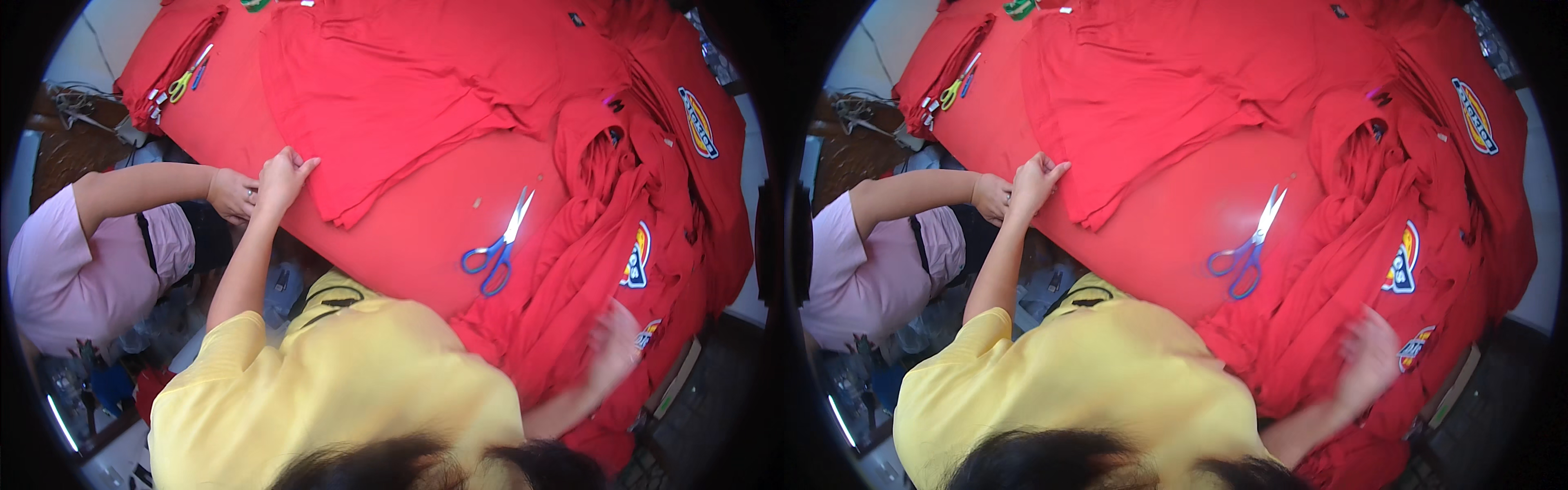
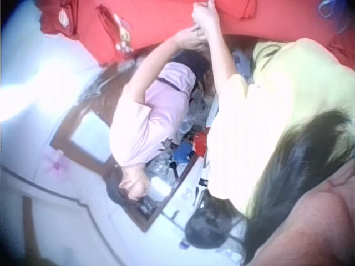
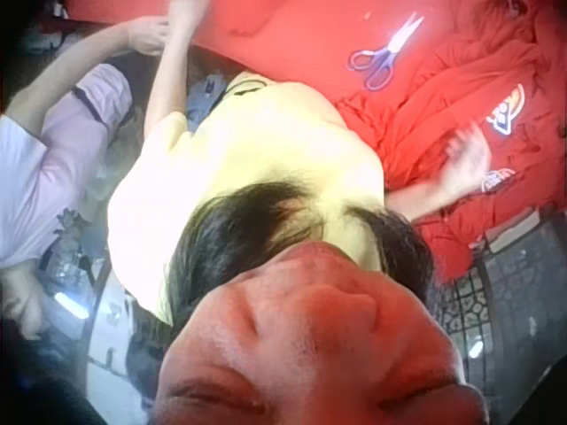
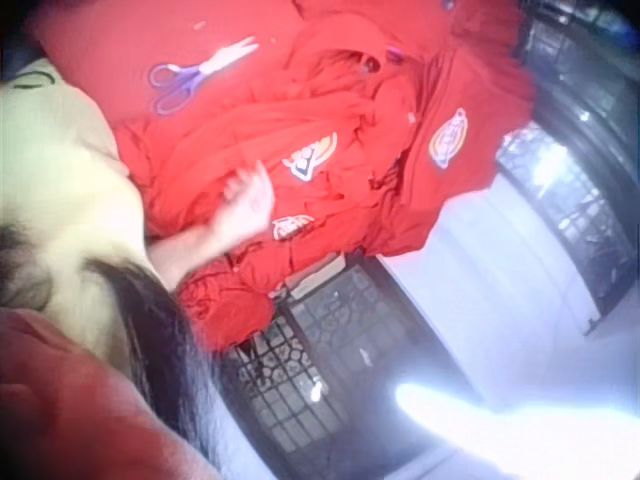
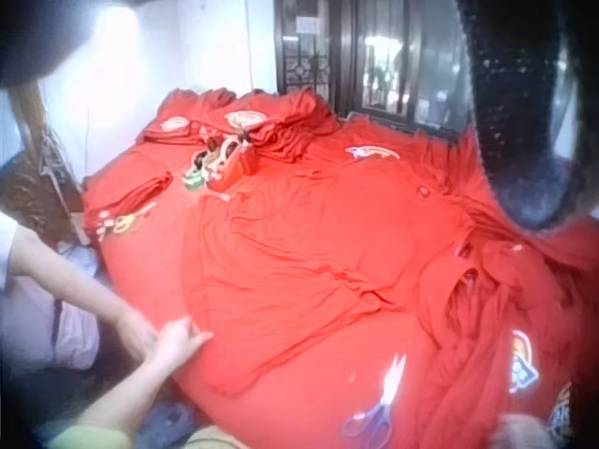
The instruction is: The person processes several red t-shirts by using shears to trim loose threads, folding the garments on a table, and placing them into a cardboard box.
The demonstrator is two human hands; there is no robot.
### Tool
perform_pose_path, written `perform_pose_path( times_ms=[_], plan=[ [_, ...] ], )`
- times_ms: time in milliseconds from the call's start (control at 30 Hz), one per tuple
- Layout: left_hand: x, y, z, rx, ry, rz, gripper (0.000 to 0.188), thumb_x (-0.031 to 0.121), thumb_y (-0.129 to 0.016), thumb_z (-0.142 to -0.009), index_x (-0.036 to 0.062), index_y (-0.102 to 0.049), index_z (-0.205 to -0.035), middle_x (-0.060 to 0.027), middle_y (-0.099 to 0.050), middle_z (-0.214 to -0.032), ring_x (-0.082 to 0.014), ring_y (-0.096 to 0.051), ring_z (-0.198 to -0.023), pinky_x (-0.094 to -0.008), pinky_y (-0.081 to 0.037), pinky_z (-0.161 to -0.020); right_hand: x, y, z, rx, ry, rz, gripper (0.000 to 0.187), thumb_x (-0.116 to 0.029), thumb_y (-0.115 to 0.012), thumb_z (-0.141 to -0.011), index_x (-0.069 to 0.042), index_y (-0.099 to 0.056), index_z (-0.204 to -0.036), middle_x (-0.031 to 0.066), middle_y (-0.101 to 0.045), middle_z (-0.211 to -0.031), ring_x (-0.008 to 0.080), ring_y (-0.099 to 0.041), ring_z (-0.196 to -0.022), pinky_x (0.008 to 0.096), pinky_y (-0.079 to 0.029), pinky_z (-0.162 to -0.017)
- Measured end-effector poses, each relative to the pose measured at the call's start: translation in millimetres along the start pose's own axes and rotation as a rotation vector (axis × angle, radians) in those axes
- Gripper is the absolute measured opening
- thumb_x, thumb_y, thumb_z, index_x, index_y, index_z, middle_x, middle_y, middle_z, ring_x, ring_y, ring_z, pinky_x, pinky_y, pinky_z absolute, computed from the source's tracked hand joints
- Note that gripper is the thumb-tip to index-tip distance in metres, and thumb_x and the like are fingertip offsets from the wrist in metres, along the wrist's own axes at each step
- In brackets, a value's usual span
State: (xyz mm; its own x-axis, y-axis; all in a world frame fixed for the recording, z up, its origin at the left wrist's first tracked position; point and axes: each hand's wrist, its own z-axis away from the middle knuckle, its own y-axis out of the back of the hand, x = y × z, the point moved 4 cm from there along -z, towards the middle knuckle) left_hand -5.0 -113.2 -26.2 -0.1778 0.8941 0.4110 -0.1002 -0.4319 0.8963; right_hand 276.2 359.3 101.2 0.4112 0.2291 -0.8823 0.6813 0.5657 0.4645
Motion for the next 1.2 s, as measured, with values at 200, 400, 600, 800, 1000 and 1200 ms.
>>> perform_pose_path(
  times_ms=[200, 400, 600, 800, 1000, 1200],
  plan=[
    [4, 23, 8, -0.204, -0.277, -0.038, 0.031, 0.031, -0.061, -0.089, 0.0006, -0.058, -0.082, -0.0158, -0.061, -0.070, -0.0322, -0.061, -0.067, -0.0395, -0.046, -0.062, 23, -192, 60, -0.230, 0.276, 0.607, 0.029, -0.015, -0.064, -0.086, -0.003, -0.059, -0.112, 0.0124, -0.056, -0.086, 0.0289, -0.059, -0.077, 0.0395, -0.048, -0.070],
    [1, 26, -73, -0.512, -0.062, 1.457, 0.030, 0.033, -0.053, -0.095, 0.0051, -0.052, -0.107, -0.0086, -0.059, -0.117, -0.0246, -0.060, -0.103, -0.0407, -0.050, -0.084, 32, -196, 77, 0.051, 0.349, 0.763, 0.058, -0.016, -0.074, -0.075, -0.007, -0.049, -0.126, 0.0123, -0.053, -0.091, 0.0287, -0.057, -0.082, 0.0389, -0.047, -0.070],
    [6, 10, -96, -0.908, 0.128, 1.507, 0.045, 0.022, -0.058, -0.092, 0.0027, -0.042, -0.129, -0.0127, -0.053, -0.128, -0.0257, -0.055, -0.114, -0.0403, -0.046, -0.095, 19, -192, 70, -0.074, -0.152, 0.753, 0.049, -0.017, -0.071, -0.077, 0.002, -0.056, -0.120, 0.0109, -0.064, -0.070, 0.0240, -0.066, -0.073, 0.0369, -0.050, -0.066],
    [-13, 13, -66, -0.918, 0.083, 1.365, 0.041, 0.004, -0.056, -0.087, 0.0026, -0.045, -0.126, -0.0115, -0.058, -0.122, -0.0235, -0.057, -0.112, -0.0381, -0.049, -0.093, -13, -243, 101, -0.369, -0.164, -0.408, 0.048, -0.010, -0.058, -0.088, 0.001, -0.042, -0.131, 0.0137, -0.063, -0.093, 0.0205, -0.066, -0.078, 0.0338, -0.056, -0.073],
    [-15, 14, -35, -1.015, 0.165, 1.613, 0.027, 0.003, -0.052, -0.090, 0.0059, -0.054, -0.116, -0.0105, -0.063, -0.111, -0.0230, -0.061, -0.103, -0.0379, -0.050, -0.089, -63, -317, 156, -0.735, 0.105, -0.117, 0.052, -0.007, -0.065, -0.081, 0.000, -0.046, -0.129, 0.0123, -0.061, -0.109, 0.0199, -0.063, -0.099, 0.0321, -0.050, -0.087],
    [-3, 18, -13, -0.843, 0.153, 1.638, 0.020, 0.009, -0.055, -0.093, 0.0027, -0.057, -0.112, -0.0078, -0.065, -0.104, -0.0166, -0.061, -0.097, -0.0317, -0.050, -0.080, -76, -314, 156, -0.720, 0.435, 0.153, 0.053, -0.011, -0.069, -0.081, 0.000, -0.047, -0.128, 0.0162, -0.060, -0.097, 0.0252, -0.066, -0.085, 0.0343, -0.053, -0.075]
  ],
)
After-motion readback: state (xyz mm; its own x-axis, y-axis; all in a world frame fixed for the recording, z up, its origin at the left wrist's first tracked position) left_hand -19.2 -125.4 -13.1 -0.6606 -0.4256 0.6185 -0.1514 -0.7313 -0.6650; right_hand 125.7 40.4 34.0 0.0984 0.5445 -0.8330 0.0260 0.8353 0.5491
